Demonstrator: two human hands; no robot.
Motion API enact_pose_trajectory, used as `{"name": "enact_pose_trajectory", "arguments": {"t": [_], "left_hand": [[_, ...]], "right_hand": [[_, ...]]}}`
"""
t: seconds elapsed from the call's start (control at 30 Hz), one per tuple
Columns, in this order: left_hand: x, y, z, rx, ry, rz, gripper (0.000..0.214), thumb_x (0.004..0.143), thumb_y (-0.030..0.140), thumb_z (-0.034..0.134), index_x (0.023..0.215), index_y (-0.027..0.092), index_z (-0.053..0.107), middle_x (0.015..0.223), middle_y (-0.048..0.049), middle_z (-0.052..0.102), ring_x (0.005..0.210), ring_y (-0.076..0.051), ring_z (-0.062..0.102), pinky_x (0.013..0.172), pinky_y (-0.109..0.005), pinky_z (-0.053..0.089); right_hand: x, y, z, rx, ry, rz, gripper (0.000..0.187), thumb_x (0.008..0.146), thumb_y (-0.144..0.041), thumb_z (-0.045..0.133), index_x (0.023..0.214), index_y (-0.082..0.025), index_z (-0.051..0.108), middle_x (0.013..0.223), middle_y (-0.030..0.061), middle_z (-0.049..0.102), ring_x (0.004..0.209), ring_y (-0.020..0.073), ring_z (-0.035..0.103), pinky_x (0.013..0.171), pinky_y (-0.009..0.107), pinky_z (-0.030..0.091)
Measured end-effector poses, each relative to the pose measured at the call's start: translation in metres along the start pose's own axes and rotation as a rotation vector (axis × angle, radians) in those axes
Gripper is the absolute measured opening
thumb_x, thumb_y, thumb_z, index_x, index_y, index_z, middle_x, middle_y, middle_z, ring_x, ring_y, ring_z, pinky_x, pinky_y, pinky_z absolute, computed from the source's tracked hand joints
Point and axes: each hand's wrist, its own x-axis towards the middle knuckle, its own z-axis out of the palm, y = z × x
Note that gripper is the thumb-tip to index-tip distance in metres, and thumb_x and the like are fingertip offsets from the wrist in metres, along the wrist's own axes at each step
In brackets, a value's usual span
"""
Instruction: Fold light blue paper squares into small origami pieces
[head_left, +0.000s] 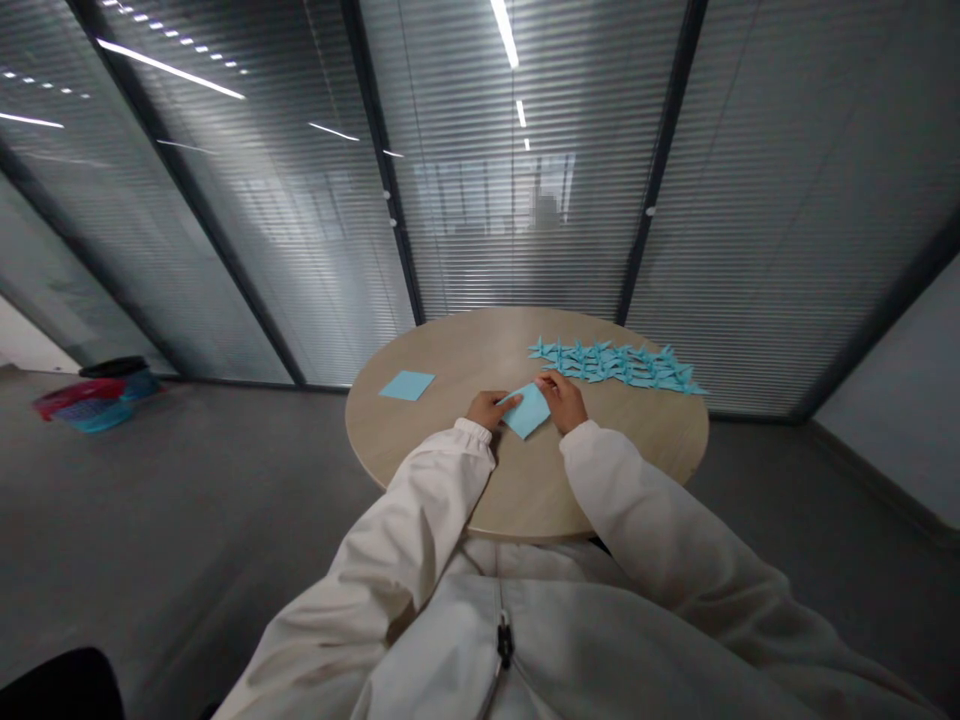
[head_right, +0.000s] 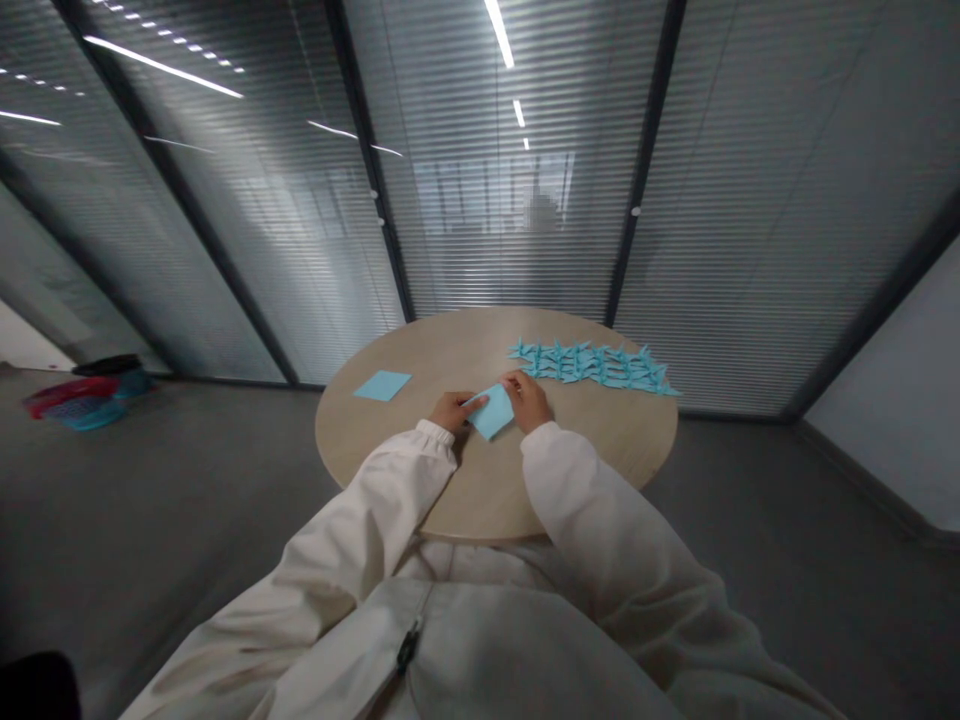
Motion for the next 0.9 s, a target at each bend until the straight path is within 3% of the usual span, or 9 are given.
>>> {"name": "enact_pose_trajectory", "arguments": {"t": [0.1,0.2,0.37,0.57,0.7,0.9], "left_hand": [[0.001,-0.001,0.0,-0.14,0.016,-0.054,0.044,0.055,0.054,0.069,0.064,0.011,0.066,0.046,0.0019,0.051,0.044,-0.01,0.047,0.043,-0.022,0.041],[0.007,-0.005,-0.004,-0.288,0.103,-0.074,0.045,0.056,0.054,0.07,0.069,0.011,0.065,0.051,0.0004,0.054,0.048,-0.012,0.051,0.047,-0.026,0.046],[0.017,-0.016,-0.009,-0.41,0.203,-0.064,0.048,0.055,0.052,0.072,0.078,0.01,0.065,0.059,-0.0018,0.06,0.054,-0.014,0.056,0.051,-0.028,0.05],[0.022,-0.022,-0.01,-0.423,0.234,-0.046,0.049,0.051,0.052,0.073,0.075,0.01,0.063,0.06,-0.0013,0.062,0.052,-0.012,0.056,0.05,-0.025,0.05],[0.022,-0.023,-0.009,-0.44,0.195,-0.044,0.048,0.051,0.05,0.075,0.073,0.01,0.063,0.059,-0.0011,0.062,0.055,-0.013,0.057,0.053,-0.026,0.051],[0.014,-0.017,-0.003,-0.591,-0.017,-0.046,0.039,0.053,0.036,0.079,0.076,0.009,0.064,0.073,-0.0038,0.066,0.077,-0.019,0.062,0.077,-0.037,0.053]], "right_hand": [[0.0,-0.002,-0.002,0.044,0.018,-0.024,0.029,0.084,-0.034,0.045,0.106,-0.019,0.057,0.1,0.0079,0.059,0.09,0.0194,0.055,0.079,0.03,0.045],[-0.001,-0.003,-0.003,0.069,-0.065,-0.108,0.034,0.084,-0.025,0.043,0.115,-0.022,0.057,0.113,0.0083,0.053,0.103,0.0201,0.05,0.088,0.032,0.043],[-0.004,-0.002,0.001,0.086,-0.253,-0.109,0.038,0.075,-0.01,0.044,0.1,-0.026,0.067,0.115,0.006,0.048,0.11,0.0188,0.046,0.092,0.034,0.041],[-0.003,0.002,0.002,0.124,-0.28,-0.05,0.018,0.071,-0.026,0.065,0.088,-0.023,0.07,0.113,0.0078,0.051,0.109,0.0206,0.048,0.083,0.032,0.045],[-0.001,0.005,0.005,0.21,-0.244,0.026,0.02,0.068,-0.038,0.067,0.078,-0.021,0.07,0.103,0.0075,0.058,0.101,0.0203,0.052,0.081,0.031,0.045],[0.001,0.009,0.006,0.369,-0.155,0.214,0.027,0.062,-0.043,0.068,0.071,-0.017,0.066,0.073,0.002,0.064,0.073,0.0172,0.058,0.075,0.032,0.045]]}}
